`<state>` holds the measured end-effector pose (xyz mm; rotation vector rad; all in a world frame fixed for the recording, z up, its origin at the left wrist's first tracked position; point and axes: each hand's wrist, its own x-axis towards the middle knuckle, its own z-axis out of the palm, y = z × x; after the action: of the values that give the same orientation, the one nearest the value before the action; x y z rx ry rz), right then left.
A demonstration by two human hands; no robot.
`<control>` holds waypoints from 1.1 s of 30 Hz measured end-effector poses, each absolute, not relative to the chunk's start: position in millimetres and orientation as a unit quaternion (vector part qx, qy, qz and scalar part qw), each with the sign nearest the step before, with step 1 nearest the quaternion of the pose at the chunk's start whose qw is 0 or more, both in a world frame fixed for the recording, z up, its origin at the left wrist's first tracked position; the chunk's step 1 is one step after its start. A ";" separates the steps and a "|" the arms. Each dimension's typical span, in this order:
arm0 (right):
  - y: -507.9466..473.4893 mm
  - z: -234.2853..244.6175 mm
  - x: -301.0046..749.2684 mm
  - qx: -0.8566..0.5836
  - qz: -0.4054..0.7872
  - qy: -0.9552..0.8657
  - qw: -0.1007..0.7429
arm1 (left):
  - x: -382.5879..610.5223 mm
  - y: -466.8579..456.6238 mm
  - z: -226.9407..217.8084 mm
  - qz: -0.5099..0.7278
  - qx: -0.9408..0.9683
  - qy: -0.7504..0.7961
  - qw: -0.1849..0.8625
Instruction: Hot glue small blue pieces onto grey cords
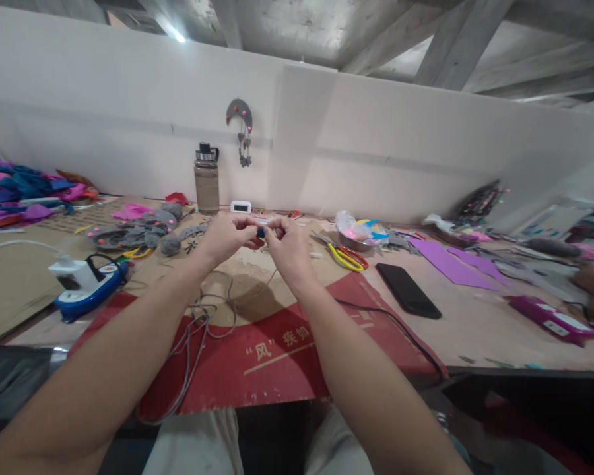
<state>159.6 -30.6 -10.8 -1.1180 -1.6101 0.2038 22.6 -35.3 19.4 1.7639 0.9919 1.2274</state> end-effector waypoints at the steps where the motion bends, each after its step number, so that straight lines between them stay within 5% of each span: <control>1: -30.2 -11.0 159.7 -0.472 0.083 -0.681 0.553 | 22.5 -35.5 19.7 0.476 0.694 0.389 0.375; 20: -38.1 -15.1 148.1 -0.417 0.119 -0.704 0.562 | 18.3 -18.6 6.9 0.606 0.604 0.403 0.323; 33: -24.5 -21.8 148.8 -0.469 0.225 -0.692 0.501 | 5.8 -4.2 7.4 0.678 0.454 0.360 0.452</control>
<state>148.8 -24.5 -21.8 -1.1344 -1.6730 0.5428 5.8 -4.2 7.4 1.1213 0.8906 1.6761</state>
